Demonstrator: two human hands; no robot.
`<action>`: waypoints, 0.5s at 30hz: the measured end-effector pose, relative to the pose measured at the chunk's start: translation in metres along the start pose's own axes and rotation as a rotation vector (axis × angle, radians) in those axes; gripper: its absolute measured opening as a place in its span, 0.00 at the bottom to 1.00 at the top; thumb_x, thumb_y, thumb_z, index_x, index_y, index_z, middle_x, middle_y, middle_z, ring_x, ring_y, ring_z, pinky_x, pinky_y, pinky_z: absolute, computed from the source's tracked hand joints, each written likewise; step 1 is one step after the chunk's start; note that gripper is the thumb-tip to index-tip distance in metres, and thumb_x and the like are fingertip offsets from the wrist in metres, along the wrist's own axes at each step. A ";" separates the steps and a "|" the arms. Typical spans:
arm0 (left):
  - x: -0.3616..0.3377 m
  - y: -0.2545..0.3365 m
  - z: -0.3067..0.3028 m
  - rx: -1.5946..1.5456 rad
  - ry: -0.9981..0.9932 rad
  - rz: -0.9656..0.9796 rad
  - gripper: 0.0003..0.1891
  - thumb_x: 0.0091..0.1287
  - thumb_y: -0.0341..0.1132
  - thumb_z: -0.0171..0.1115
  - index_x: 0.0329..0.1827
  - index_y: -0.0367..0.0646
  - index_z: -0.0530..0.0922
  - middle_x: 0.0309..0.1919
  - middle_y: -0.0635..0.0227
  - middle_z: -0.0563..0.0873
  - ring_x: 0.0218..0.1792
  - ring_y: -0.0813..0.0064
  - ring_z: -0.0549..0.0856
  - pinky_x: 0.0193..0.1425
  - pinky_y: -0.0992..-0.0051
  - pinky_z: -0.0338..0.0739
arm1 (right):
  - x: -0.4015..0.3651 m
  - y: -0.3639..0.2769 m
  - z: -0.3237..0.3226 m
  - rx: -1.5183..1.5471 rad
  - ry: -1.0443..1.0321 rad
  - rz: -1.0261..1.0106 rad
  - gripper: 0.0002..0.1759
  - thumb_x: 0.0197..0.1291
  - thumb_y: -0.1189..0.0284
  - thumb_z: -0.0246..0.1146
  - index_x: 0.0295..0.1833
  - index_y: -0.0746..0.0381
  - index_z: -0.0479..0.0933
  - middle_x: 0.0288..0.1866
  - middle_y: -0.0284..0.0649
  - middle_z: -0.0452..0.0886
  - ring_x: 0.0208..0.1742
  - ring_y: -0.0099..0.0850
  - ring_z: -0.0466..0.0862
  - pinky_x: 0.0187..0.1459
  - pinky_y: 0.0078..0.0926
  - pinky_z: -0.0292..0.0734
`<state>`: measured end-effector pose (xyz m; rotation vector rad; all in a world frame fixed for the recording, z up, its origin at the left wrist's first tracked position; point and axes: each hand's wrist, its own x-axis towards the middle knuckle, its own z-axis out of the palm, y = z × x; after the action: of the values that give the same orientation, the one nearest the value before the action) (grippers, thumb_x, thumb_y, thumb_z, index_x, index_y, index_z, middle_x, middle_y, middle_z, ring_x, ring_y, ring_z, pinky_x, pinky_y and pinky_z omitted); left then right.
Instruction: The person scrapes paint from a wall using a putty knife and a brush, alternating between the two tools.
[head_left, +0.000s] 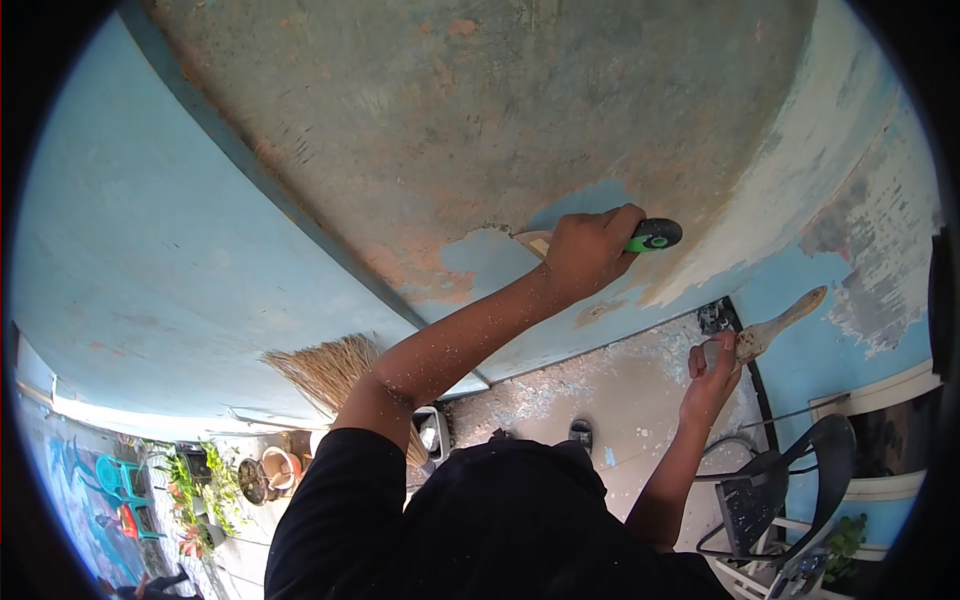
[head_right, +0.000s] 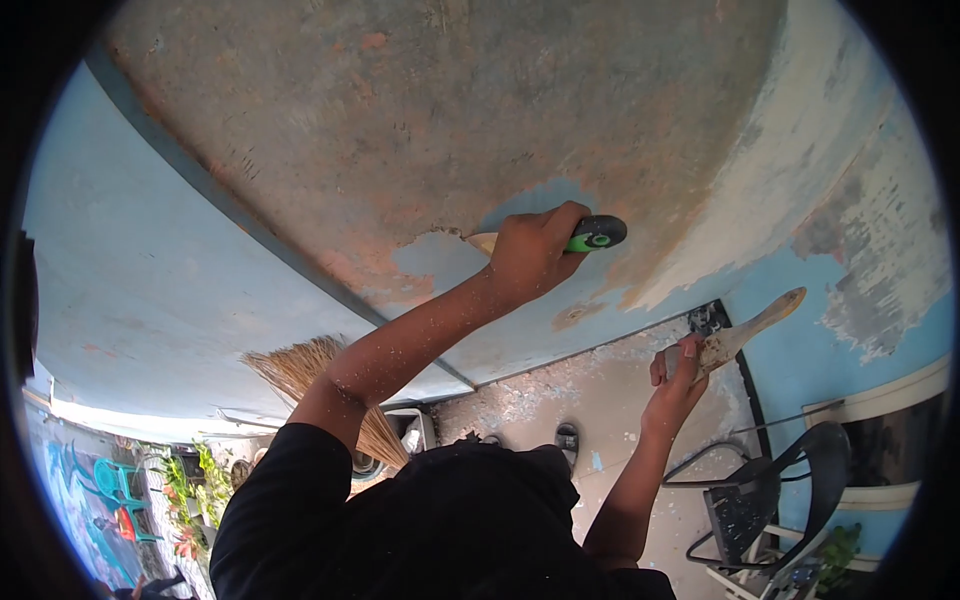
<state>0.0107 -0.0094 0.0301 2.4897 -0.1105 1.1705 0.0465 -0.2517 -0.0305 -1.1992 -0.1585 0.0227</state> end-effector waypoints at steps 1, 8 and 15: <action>0.000 -0.001 0.001 0.006 0.012 -0.008 0.18 0.53 0.29 0.74 0.45 0.44 0.76 0.29 0.62 0.86 0.27 0.59 0.87 0.29 0.65 0.79 | 0.003 -0.004 0.001 -0.008 -0.069 -0.026 0.15 0.69 0.58 0.59 0.43 0.59 0.70 0.26 0.30 0.66 0.25 0.21 0.66 0.27 0.21 0.58; -0.003 -0.003 0.003 0.029 0.103 0.074 0.19 0.51 0.29 0.75 0.44 0.45 0.76 0.27 0.63 0.85 0.26 0.61 0.86 0.28 0.65 0.78 | 0.026 -0.069 0.013 -0.104 -0.302 -0.462 0.19 0.70 0.55 0.59 0.50 0.60 0.69 0.43 0.41 0.74 0.38 0.29 0.75 0.39 0.28 0.69; -0.001 0.002 0.000 0.025 0.239 -0.036 0.20 0.49 0.28 0.76 0.44 0.45 0.76 0.26 0.62 0.84 0.25 0.58 0.86 0.28 0.65 0.78 | 0.040 -0.007 0.026 -0.421 -0.240 -0.875 0.15 0.65 0.70 0.64 0.52 0.61 0.69 0.50 0.41 0.75 0.44 0.33 0.76 0.50 0.34 0.73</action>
<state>0.0093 -0.0110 0.0298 2.3410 0.0145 1.4499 0.0825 -0.2261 -0.0107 -1.4540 -0.9221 -0.6618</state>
